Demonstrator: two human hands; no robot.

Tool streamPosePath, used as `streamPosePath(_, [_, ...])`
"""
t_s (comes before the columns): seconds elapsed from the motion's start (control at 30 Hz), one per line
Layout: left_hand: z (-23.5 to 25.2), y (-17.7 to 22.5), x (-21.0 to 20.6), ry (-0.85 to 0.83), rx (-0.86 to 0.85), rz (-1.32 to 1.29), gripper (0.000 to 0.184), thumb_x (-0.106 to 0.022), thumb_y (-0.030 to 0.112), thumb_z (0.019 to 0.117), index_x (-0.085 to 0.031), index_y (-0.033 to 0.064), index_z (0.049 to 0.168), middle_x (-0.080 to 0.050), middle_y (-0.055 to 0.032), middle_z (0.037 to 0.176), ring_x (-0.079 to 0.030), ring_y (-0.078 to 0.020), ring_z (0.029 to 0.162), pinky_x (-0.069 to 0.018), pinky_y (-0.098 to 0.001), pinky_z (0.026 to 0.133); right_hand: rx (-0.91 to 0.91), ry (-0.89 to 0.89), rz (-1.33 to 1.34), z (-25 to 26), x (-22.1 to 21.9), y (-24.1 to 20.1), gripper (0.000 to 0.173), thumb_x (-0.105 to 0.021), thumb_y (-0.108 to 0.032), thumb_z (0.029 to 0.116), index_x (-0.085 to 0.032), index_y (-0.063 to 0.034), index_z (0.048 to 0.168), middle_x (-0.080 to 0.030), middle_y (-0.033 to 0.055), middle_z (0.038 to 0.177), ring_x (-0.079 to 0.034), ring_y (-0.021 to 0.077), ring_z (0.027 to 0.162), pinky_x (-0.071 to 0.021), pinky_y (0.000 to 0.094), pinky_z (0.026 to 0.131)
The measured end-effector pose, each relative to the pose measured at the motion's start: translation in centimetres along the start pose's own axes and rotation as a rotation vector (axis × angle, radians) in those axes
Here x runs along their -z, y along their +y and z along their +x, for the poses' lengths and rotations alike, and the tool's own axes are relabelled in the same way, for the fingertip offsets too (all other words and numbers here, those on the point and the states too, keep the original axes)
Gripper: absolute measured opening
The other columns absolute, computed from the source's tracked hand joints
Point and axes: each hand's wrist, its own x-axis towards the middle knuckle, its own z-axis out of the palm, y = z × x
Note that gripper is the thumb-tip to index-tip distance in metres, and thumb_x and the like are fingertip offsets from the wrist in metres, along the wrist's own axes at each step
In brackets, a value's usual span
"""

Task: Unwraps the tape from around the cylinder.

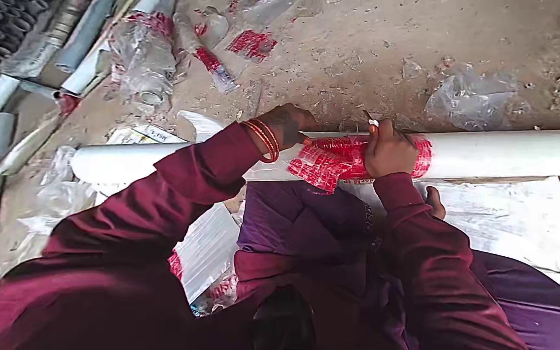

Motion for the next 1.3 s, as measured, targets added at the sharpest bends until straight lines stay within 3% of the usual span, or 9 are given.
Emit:
streamPosePath(0.1, [1.9,-0.6,2.3,-0.305,0.121,0.321,0.049,-0.056,0.051,0.1024,-0.067,0.0145,0.134,-0.069,-0.0197,0.126,-0.063,-0.0421,0.121,-0.0443,-0.0660,0.100,0.010,0.027,-0.011,0.0,-0.2,0.3,0.040,-0.035,-0.025,0.1103,-0.061,0.0052,0.105,-0.071,0.0269,0.085,-0.073,0.0478,0.087,-0.0532,0.0611,0.076])
streamPosePath(0.23, [0.9,-3.2,-0.7,-0.402,0.038,-0.136,0.070,-0.066,0.025,0.1009,-0.032,0.0147,0.161,-0.048,-0.0147,0.156,-0.048,-0.0305,0.143,-0.0350,-0.0509,0.119,0.028,0.046,0.008,0.2,-0.4,0.4,0.036,-0.039,-0.022,0.1087,-0.063,0.0043,0.102,-0.071,0.0244,0.082,-0.073,0.0445,0.082,-0.0539,0.0577,0.071])
streamPosePath(0.33, [-2.4,-3.4,-5.1,-0.046,-0.058,0.085,0.084,-0.077,0.052,0.0857,-0.046,0.0199,0.156,-0.051,-0.0053,0.156,-0.056,-0.0353,0.137,-0.0475,-0.0638,0.104,0.018,0.042,0.037,0.3,-0.5,0.4,0.034,-0.042,-0.022,0.1081,-0.064,0.0030,0.103,-0.072,0.0221,0.083,-0.074,0.0419,0.081,-0.0547,0.0555,0.071])
streamPosePath(0.53, [-6.4,-1.3,-12.0,0.481,-0.105,0.305,0.056,-0.059,0.042,0.0976,-0.060,0.0107,0.144,-0.063,-0.0059,0.144,-0.062,-0.0355,0.130,-0.0541,-0.0532,0.099,-0.008,0.012,0.049,1.3,-0.3,0.2,0.035,-0.041,-0.023,0.1089,-0.066,0.0013,0.105,-0.072,0.0191,0.081,-0.074,0.0385,0.081,-0.0543,0.0531,0.074])
streamPosePath(0.83, [-9.0,2.1,-6.1,0.254,-0.011,0.189,0.041,-0.073,0.028,0.0920,-0.072,0.0163,0.131,-0.076,-0.0235,0.098,-0.072,-0.0518,0.076,-0.0521,-0.0700,0.061,-0.147,-0.290,0.029,2.5,3.9,-0.9,0.038,-0.033,-0.026,0.1114,-0.059,-0.0011,0.124,-0.073,0.0221,0.098,-0.072,0.0439,0.094,-0.0525,0.0595,0.077])
streamPosePath(0.97, [-7.4,-0.2,-1.7,-0.010,0.111,-0.053,0.047,-0.081,0.019,0.0879,-0.070,0.0206,0.134,-0.077,-0.0160,0.104,-0.073,-0.0385,0.099,-0.0514,-0.0670,0.086,0.017,0.109,0.116,1.5,1.9,-2.1,0.025,-0.052,-0.016,0.1048,-0.069,0.0021,0.107,-0.074,0.0197,0.086,-0.073,0.0379,0.077,-0.0547,0.0510,0.067])
streamPosePath(1.1, [-6.0,-2.2,-2.9,-0.132,0.141,-0.098,0.069,-0.079,0.031,0.0897,-0.052,0.0234,0.152,-0.057,-0.0070,0.150,-0.059,-0.0291,0.133,-0.0443,-0.0608,0.108,0.118,0.348,0.157,1.6,-1.0,-2.0,0.017,-0.060,-0.011,0.0986,-0.071,0.0010,0.100,-0.072,0.0169,0.079,-0.071,0.0340,0.066,-0.0536,0.0457,0.058])
streamPosePath(1.23, [-6.8,-0.9,-4.9,0.084,0.044,0.248,0.084,-0.079,0.054,0.0799,-0.052,0.0223,0.153,-0.029,-0.0114,0.169,-0.025,-0.0421,0.155,-0.0104,-0.0716,0.120,0.139,0.433,0.172,1.5,-0.9,-2.0,0.017,-0.061,-0.010,0.0975,-0.074,0.0003,0.100,-0.073,0.0169,0.081,-0.072,0.0340,0.069,-0.0537,0.0438,0.057])
streamPosePath(1.3, [-6.5,-0.7,-4.8,0.145,-0.025,0.424,0.105,-0.082,0.057,0.0733,-0.039,0.0166,0.160,-0.029,-0.0171,0.168,-0.023,-0.0464,0.155,-0.0112,-0.0742,0.118,0.145,0.445,0.176,1.2,-1.1,-1.9,0.017,-0.061,-0.009,0.0965,-0.074,0.0010,0.100,-0.073,0.0173,0.080,-0.072,0.0343,0.070,-0.0541,0.0442,0.057])
